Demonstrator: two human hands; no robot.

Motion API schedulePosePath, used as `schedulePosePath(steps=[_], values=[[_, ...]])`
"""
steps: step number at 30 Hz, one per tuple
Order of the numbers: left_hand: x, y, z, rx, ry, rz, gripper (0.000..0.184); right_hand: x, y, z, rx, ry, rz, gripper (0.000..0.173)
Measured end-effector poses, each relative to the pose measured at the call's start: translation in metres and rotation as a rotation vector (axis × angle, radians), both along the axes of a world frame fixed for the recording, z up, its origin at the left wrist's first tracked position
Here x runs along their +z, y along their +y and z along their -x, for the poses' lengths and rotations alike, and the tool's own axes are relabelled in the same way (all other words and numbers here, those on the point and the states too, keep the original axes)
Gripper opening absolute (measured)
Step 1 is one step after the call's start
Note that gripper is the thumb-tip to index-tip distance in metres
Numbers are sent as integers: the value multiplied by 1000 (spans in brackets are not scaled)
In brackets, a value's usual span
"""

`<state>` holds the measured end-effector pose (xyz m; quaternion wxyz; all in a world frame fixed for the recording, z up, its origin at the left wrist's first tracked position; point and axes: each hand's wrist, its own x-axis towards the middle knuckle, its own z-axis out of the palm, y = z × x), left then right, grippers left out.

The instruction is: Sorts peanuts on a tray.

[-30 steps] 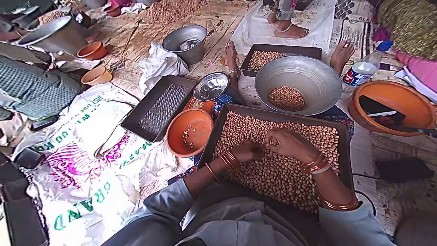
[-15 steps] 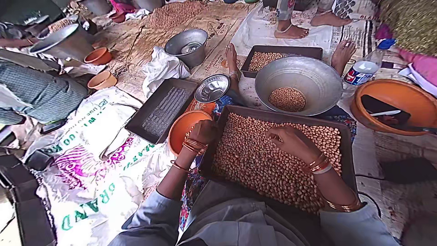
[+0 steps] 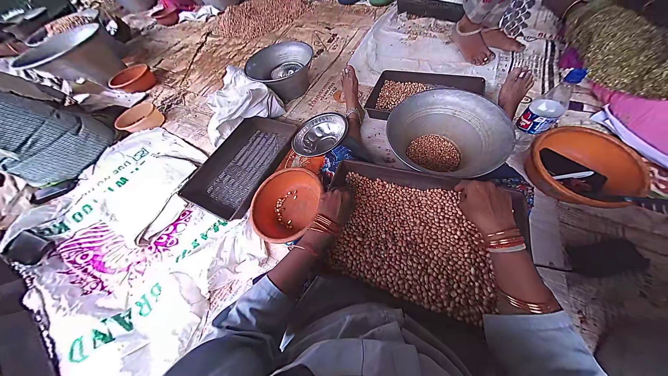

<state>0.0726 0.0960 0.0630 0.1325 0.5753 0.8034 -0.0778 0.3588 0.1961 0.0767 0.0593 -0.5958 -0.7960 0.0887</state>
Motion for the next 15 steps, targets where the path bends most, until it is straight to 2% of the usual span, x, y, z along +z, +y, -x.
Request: schedulePosePath(steps=[2,4,5,9,11,13,15], values=[[0,-1,1,-16,4,-7,27,-8,-4,13,32,-99,51,16],[-2,0,3,-37,-8,23,26,-13,-16,37,115,-214,114,30],[-3,0,4,-38,-27,46,27,-14,-26,49,175,-251,145,38],[-6,-1,4,-72,-58,15,26,-9,-82,90,491,-259,271,53],[-7,0,5,-70,-61,19,25,-4,-104,100,689,-171,377,55],[-6,0,6,-46,-69,22,25,-7,-108,103,857,32,433,50],[-1,1,8,-13,-111,-12,26,-5,-96,101,867,220,518,39]])
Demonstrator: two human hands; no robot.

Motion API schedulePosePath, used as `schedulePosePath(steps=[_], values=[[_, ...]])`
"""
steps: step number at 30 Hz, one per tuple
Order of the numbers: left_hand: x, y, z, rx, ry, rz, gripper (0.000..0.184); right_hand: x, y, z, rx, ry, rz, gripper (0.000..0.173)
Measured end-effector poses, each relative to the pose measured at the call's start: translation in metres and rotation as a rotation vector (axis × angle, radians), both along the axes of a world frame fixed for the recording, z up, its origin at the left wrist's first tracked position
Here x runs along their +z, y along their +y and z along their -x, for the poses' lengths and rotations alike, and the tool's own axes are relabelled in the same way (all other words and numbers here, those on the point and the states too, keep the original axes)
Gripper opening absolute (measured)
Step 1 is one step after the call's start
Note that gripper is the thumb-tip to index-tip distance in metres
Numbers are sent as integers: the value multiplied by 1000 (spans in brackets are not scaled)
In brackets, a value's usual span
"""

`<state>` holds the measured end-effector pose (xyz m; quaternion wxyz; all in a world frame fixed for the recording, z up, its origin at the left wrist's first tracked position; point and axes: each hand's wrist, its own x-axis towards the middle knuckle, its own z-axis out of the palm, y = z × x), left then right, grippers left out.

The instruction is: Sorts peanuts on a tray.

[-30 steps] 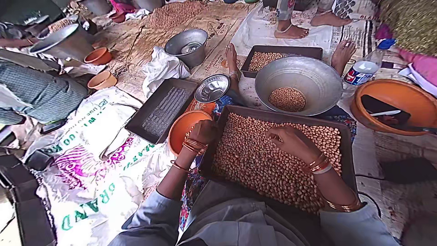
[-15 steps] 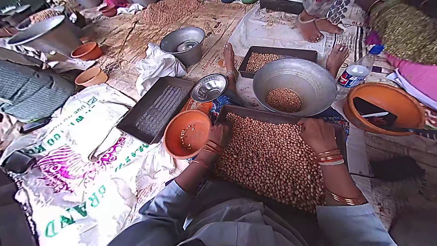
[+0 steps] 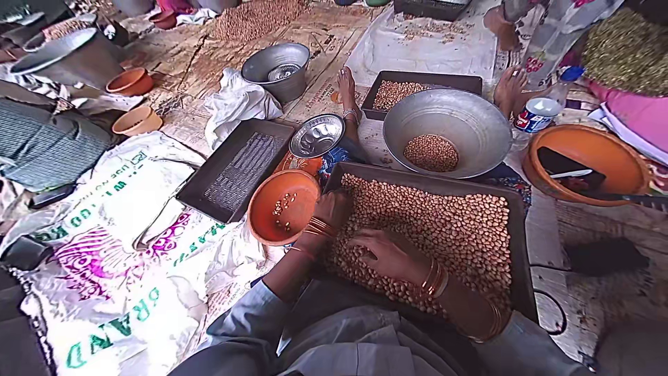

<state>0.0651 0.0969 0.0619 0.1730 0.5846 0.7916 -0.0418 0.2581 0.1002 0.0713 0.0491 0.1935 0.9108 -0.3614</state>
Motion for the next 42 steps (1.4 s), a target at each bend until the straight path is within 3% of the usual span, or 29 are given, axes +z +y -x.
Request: schedulePosePath(steps=[2,5,8,11,19,32,38,42], values=[[9,0,3,6,-93,-79,24,5,23,-12,-163,43,-9,31],[15,6,13,-59,-345,-284,13,-8,62,-38,-500,132,-259,17],[32,12,3,-93,-537,-367,10,-12,81,-53,-656,117,-311,11],[37,26,-21,-124,-540,-354,13,-18,81,-47,-662,63,-293,14],[-22,49,-55,-231,-383,-185,30,-27,77,-26,-557,-202,-323,30],[-30,53,-53,-226,-432,-125,32,-23,76,-29,-579,-236,-215,32],[-32,51,-39,-57,-916,-182,23,-16,69,-37,-645,58,-187,33],[-20,37,-57,229,-1286,11,36,-19,73,-41,-574,233,-121,35]])
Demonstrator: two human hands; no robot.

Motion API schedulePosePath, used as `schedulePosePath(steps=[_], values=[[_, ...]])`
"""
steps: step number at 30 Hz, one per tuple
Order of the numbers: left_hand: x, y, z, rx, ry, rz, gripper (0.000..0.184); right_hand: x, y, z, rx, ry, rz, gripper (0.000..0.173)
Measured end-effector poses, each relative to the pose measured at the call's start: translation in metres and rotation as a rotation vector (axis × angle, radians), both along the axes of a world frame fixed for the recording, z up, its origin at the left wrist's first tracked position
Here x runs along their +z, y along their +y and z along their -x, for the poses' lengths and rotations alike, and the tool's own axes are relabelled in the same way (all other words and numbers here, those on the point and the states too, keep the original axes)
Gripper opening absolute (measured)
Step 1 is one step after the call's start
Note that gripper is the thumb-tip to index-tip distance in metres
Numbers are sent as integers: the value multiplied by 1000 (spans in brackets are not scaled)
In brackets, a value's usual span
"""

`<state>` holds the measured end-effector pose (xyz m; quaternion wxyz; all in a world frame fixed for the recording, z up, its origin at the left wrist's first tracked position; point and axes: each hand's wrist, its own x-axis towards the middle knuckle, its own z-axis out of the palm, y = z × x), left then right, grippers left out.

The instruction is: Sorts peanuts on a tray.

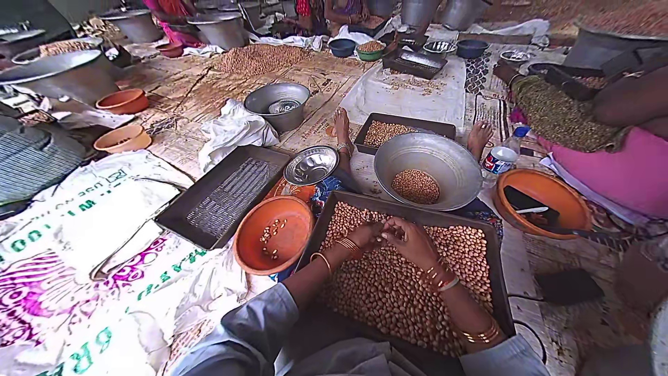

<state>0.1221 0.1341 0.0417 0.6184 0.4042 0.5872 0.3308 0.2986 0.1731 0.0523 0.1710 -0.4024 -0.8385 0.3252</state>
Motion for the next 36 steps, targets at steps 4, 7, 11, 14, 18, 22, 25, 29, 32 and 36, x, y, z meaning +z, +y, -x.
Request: schedulePosePath(steps=[4,7,11,14,18,22,25,29,32,36], values=[[-13,-5,-4,-344,201,-337,21,26,15,-25,-202,-243,-90,29],[-7,-3,-10,-648,672,-390,33,38,25,-46,-354,-520,-58,28],[3,7,-3,-614,989,-244,38,37,25,-45,-234,-839,125,34],[6,16,15,-480,1029,-176,40,35,4,-24,27,-864,203,49],[8,15,34,-340,1022,-142,37,31,-14,-5,366,-364,267,49],[9,13,40,-263,1030,-135,39,33,7,-22,120,-118,120,24],[11,14,40,-262,1026,-145,37,28,30,-49,-171,-400,-124,18],[8,14,38,-261,983,-188,33,20,41,-64,-212,-581,-84,18],[2,9,30,-271,889,-295,28,13,40,-58,-218,-627,-77,18],[-4,0,8,-361,800,-415,29,12,39,-52,-195,-679,-80,19]])
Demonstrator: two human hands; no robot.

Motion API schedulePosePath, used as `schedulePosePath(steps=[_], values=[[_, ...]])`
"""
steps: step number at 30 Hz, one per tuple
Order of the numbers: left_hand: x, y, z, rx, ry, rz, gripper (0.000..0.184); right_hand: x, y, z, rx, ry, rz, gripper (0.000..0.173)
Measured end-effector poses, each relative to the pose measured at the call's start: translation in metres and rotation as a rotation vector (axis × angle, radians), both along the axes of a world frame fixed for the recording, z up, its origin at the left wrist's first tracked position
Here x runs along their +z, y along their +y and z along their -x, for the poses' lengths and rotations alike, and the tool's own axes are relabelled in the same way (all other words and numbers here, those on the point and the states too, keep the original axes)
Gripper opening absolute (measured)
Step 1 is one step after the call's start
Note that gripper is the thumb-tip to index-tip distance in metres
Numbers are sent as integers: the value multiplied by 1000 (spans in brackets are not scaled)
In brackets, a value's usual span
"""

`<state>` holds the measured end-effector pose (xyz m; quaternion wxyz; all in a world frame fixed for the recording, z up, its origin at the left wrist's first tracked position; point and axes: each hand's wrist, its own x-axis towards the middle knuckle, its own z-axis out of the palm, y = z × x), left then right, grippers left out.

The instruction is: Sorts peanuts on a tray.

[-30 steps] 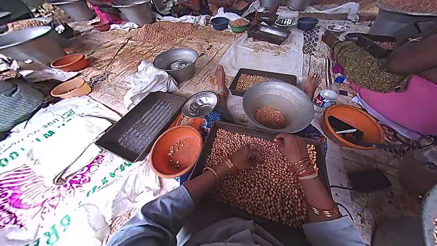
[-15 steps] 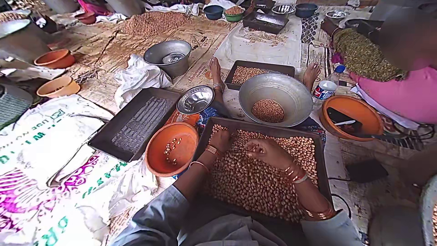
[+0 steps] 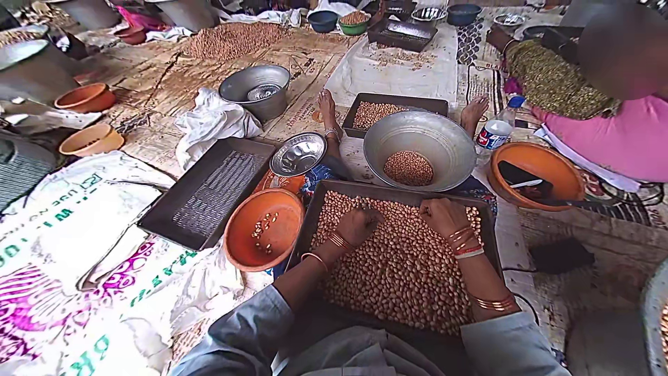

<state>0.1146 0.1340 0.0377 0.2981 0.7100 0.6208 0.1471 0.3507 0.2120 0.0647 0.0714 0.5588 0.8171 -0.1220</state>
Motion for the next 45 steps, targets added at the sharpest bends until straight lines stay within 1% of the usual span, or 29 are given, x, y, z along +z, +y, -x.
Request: schedulePosePath(steps=[4,6,9,12,14,15,17,18,19,20,21,22,23,24,25,27,29,33,36,39,41,42,44,45], values=[[-7,-4,-17,-124,25,-61,30,7,-3,1,-1,-30,84,27],[-10,-4,-20,-153,66,-86,30,6,-3,2,3,-37,86,28],[-12,-5,-22,-151,93,-90,31,1,-2,2,3,-39,78,29],[-9,-5,-21,-124,54,-62,29,4,0,-1,-1,69,100,31],[-4,-2,-15,-32,-99,-35,27,3,4,-6,14,272,91,30],[-2,1,-9,46,-236,-36,25,3,5,-9,19,418,78,28],[3,7,5,247,-598,-6,17,0,5,-11,-18,770,74,21],[6,9,12,344,-764,9,13,-1,5,-11,-58,967,118,17],[10,10,18,417,-869,12,16,-1,4,-8,-102,1145,191,16],[11,9,24,471,-914,7,21,-1,3,-6,-140,1244,252,17],[9,8,28,494,-917,8,25,-3,1,-5,-153,1253,279,16],[7,8,29,483,-887,10,25,-3,1,-6,-137,1178,266,14],[5,8,30,446,-825,17,23,-3,2,-7,-94,1053,219,10],[4,7,28,399,-735,25,18,-2,1,-7,-34,922,165,8],[4,6,25,342,-624,33,13,-3,0,-6,17,799,116,11],[5,5,17,195,-377,28,16,-1,-1,-3,64,598,111,17],[5,3,8,81,-191,30,22,2,-2,0,99,446,162,19],[5,3,-9,-7,100,65,29,3,-3,3,209,311,235,19],[10,5,-17,-29,220,101,32,4,-3,4,284,293,258,18],[10,1,-21,-20,257,122,32,-3,-6,6,336,241,283,18],[7,2,-17,-11,193,109,30,-4,-9,10,344,171,281,19],[4,2,-12,3,95,90,28,-4,-11,12,345,144,270,19],[2,5,-2,80,-229,69,22,-3,-13,14,347,112,242,18],[3,3,2,130,-385,107,19,-3,-15,14,347,115,236,17]])
